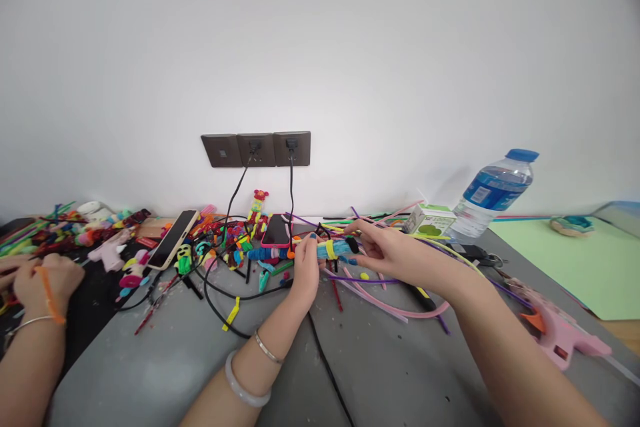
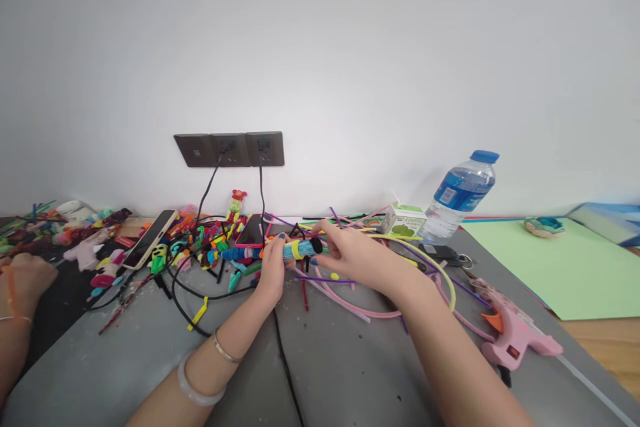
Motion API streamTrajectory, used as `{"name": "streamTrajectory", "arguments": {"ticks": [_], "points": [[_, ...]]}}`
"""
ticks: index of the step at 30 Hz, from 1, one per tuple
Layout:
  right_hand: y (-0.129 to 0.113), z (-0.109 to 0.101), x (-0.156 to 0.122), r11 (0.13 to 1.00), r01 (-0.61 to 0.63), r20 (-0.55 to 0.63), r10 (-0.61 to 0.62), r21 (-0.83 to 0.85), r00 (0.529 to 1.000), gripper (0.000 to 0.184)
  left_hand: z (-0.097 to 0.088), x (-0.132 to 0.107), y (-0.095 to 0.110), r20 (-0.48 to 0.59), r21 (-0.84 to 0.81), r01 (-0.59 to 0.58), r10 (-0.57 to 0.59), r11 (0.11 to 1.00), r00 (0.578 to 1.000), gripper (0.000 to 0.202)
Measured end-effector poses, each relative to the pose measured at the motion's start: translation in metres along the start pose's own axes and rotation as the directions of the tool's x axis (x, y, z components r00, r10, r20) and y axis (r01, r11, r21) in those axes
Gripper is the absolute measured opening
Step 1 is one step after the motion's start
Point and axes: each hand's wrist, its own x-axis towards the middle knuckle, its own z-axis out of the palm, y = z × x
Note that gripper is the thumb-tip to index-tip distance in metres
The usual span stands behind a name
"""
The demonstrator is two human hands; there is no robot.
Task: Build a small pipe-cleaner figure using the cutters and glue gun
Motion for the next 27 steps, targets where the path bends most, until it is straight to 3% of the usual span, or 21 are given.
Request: {"name": "streamTrajectory", "arguments": {"ticks": [9, 27], "points": [[0.003, -0.009, -0.002, 0.998, 0.039, -0.017, -0.038, 0.039, 0.999, 0.034, 0.001, -0.001, -0.001, -0.010, 0.022, -0.011, 0.011, 1.000, 1.000, 0.028], [0.003, -0.011, -0.001, 0.987, 0.130, -0.093, -0.120, 0.100, 0.988, 0.024, 0.003, -0.004, 0.007, 0.011, -0.097, 0.020, -0.019, 0.995, 1.000, 0.026]]}}
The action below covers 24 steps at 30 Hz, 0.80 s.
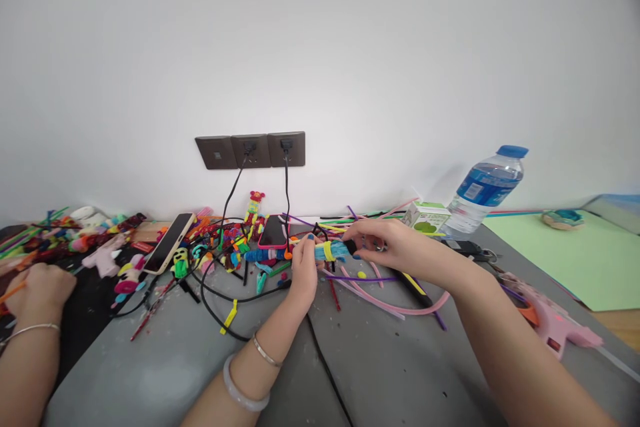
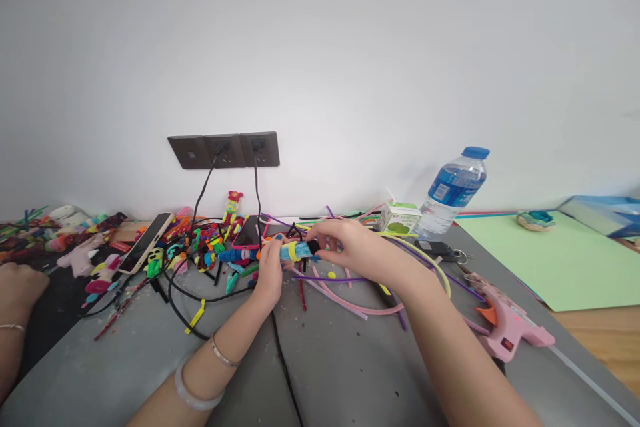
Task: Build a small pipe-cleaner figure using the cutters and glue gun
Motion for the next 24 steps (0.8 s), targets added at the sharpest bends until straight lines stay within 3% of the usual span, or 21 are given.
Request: {"name": "streamTrajectory", "arguments": {"ticks": [7, 13, 24], "points": [[0.0014, 0.0057, 0.0053, 0.999, 0.042, -0.009, -0.043, -0.013, 0.999, 0.022, -0.0010, 0.0045, -0.0008, -0.052, -0.043, 0.029, -0.031, 0.999, 0.998, 0.029], [0.0034, 0.0066, 0.0066, 0.997, 0.065, -0.026, -0.066, -0.050, 0.997, 0.020, -0.0019, 0.0060, -0.0053, -0.024, -0.037, 0.056, -0.057, 0.998, 0.998, 0.030], [0.0010, 0.0090, 0.0063, 0.997, 0.031, 0.014, -0.030, -0.077, 0.999, 0.019, -0.0019, 0.0066, -0.0029, -0.029, -0.034, 0.041, -0.042, 0.999, 0.999, 0.032]]}}
